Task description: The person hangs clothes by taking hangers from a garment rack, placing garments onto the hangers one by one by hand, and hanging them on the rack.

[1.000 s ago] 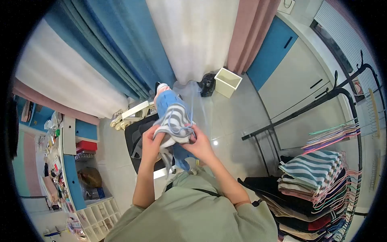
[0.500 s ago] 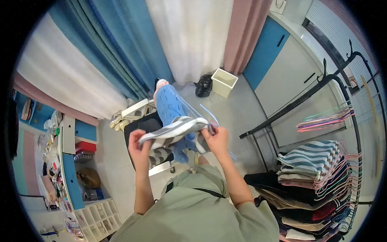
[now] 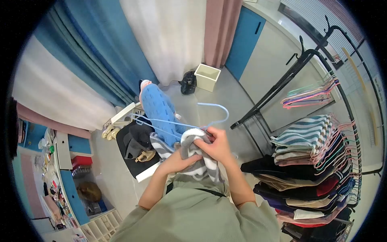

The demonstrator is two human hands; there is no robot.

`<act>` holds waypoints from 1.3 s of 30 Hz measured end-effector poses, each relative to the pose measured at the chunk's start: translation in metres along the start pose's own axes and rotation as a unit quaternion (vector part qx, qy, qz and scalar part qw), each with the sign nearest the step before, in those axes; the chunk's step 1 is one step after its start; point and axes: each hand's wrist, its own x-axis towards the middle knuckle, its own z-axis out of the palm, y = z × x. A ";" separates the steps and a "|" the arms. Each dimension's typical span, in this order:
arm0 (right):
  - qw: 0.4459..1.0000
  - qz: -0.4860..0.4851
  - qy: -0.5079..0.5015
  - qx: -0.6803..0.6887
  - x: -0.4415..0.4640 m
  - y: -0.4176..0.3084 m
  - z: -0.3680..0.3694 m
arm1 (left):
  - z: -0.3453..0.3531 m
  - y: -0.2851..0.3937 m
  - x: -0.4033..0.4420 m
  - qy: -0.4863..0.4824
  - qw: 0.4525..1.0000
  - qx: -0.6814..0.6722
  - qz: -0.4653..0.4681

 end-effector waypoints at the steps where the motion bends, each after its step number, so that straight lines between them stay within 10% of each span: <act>1: 0.999 -0.044 -0.012 -0.030 -0.001 -0.005 -0.007 | 0.002 -0.010 0.004 -0.010 1.000 -0.015 0.014; 12: 0.957 -0.271 0.089 -0.054 -0.015 -0.003 -0.067 | 0.028 0.010 0.036 0.098 0.881 -0.414 -0.210; 17: 0.933 -0.303 -0.037 -0.190 -0.008 -0.007 -0.097 | 0.041 0.012 0.057 0.115 0.832 -0.504 -0.199; 28: 0.952 -0.184 -0.135 -0.205 -0.025 -0.014 -0.138 | 0.067 0.040 0.099 0.124 0.769 -0.603 0.175; 32: 0.961 -0.170 -0.110 -0.188 -0.027 -0.016 -0.164 | 0.088 0.056 0.121 0.259 0.774 -0.572 0.081; 39: 0.956 -0.148 -0.042 -0.251 -0.028 -0.019 -0.209 | 0.136 0.011 0.148 0.254 0.956 -0.143 -0.035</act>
